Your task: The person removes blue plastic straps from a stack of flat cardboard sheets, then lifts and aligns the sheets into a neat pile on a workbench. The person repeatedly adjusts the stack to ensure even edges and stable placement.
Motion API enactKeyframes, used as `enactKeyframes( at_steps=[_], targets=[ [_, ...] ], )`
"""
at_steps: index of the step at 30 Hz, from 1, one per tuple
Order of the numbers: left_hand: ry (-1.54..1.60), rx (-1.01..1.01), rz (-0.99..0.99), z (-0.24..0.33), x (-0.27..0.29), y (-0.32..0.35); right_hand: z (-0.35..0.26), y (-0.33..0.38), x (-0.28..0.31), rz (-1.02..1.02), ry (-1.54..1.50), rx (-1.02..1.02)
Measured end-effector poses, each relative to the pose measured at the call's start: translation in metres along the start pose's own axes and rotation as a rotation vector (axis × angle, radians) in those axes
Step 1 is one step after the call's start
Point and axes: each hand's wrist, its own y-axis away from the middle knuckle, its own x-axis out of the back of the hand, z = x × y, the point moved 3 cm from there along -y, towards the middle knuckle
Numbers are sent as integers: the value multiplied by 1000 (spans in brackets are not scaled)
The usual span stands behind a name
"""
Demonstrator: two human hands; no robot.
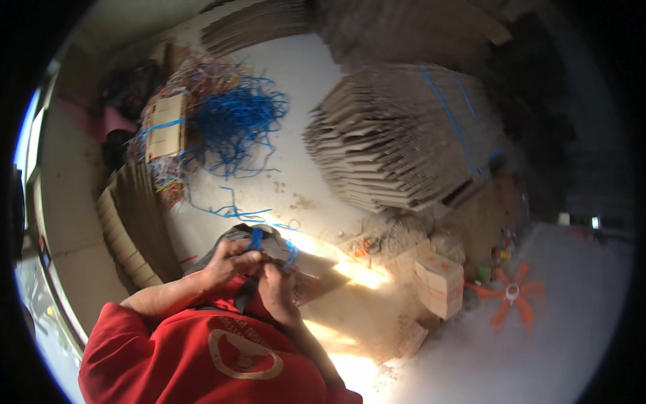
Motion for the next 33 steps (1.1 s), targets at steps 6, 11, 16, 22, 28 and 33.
enactKeyframes(
  at_steps=[6, 11, 16, 22, 28, 33],
  targets=[
    [-20, -70, -9, 7, -16, -7, 8, 3, 10, 13, -55, -25],
    [-198, -189, -160, 11, -33, -25, 35, 19, 25, 70, -14, -133],
    [-111, -177, 98, 53, -15, -46, 47, 52, 63, 129, 390, -23],
    [-50, -344, 483, 122, 76, -77, 61, 128, 98, 173, 626, -265],
    [-692, -814, 699, 212, 207, -115, 112, 219, 137, 386, 531, -584],
    [-1654, -1115, 802, 291, 300, -183, 130, 297, 138, 526, 856, -775]
  ],
)
